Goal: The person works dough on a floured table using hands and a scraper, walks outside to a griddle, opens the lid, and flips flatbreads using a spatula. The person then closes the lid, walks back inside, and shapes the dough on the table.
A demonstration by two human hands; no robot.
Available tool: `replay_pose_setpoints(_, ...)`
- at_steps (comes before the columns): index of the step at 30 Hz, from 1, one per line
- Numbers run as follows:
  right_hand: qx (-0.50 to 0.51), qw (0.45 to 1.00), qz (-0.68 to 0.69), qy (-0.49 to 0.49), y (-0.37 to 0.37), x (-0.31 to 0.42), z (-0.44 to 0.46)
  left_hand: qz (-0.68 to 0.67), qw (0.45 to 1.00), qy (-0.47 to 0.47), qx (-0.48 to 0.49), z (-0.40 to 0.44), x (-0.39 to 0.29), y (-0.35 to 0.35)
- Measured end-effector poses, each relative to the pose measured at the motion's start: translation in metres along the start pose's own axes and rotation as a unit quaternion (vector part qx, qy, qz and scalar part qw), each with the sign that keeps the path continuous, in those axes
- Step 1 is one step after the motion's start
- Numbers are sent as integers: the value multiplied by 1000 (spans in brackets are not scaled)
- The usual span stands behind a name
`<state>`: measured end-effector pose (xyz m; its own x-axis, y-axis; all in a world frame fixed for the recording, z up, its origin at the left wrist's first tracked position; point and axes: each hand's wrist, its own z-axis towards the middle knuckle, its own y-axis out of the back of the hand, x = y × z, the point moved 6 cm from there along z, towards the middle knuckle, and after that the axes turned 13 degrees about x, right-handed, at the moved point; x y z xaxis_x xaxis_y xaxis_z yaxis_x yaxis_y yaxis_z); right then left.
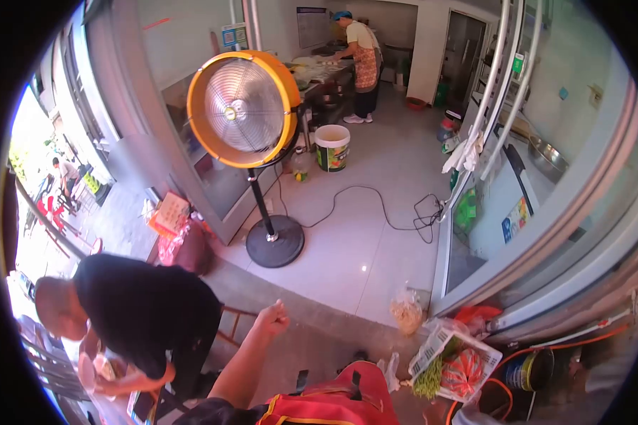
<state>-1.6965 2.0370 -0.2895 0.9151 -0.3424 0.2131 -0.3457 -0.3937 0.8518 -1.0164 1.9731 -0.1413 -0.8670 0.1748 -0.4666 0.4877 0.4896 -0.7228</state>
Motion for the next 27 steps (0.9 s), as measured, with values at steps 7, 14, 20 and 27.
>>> replay_pose_setpoints(7, 87, 994, -36, -61, 95, 156, 232, -93, 995, 6, -30, 261, -111, -138)
replay_pose_setpoints(14, 18, 981, 80, 174, 277, 430, 490, -74, 995, -59, -5, 407, -231, -239)
replay_pose_setpoints(20, -92, 927, 57, 358, 372, 641, 639, -135, 987, -83, -34, 610, -310, -265)
replay_pose_setpoints(27, 181, 968, -159, 72, 393, 654, 772, -93, 985, -116, -90, 851, -469, -371)
